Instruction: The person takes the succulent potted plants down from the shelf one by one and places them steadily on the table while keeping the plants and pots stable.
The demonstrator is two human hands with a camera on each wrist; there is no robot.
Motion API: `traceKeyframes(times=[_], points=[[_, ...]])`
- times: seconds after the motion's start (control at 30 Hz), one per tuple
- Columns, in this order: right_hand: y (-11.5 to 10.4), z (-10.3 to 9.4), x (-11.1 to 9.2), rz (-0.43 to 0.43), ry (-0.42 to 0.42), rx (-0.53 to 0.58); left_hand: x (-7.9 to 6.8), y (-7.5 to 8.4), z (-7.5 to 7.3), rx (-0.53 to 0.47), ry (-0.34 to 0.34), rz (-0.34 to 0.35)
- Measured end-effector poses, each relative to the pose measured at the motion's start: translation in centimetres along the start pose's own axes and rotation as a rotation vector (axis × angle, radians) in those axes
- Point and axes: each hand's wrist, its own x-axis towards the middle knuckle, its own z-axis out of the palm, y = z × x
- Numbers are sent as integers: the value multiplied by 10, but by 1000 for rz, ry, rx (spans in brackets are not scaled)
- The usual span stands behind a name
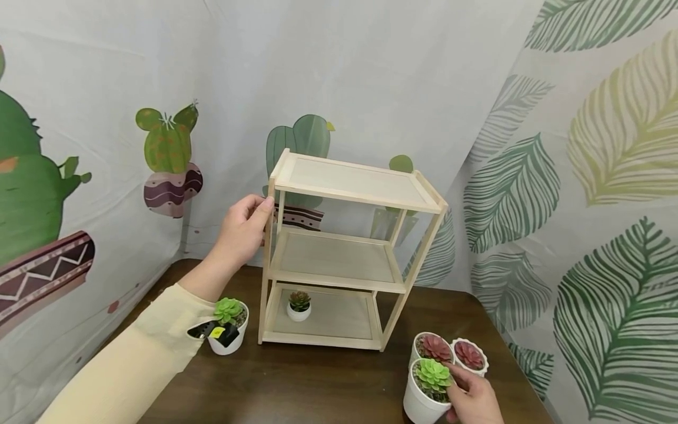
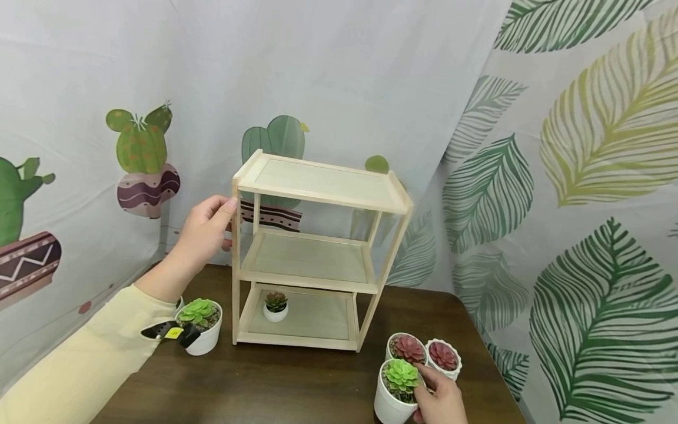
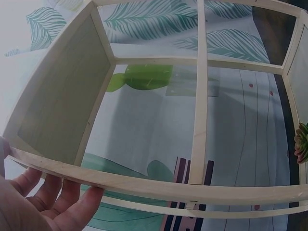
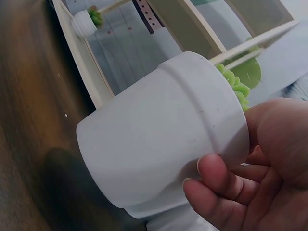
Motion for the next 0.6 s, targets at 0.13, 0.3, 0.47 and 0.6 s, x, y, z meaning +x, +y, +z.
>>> traceKeyframes(times=[0.13,0.3,0.47,0.6], points=[[5,-5,-2,-26,10,-6,0,-1,0,4,-2,-4],[11,-9,-1,-35,10,-40,1,-1,0,2,-6,-5],[17,-14,3,-36,15,-126,1,-2,-1,1,-3,0],[21,-18,5,-21,9,-180,1,-2,-1,1,-5,0]])
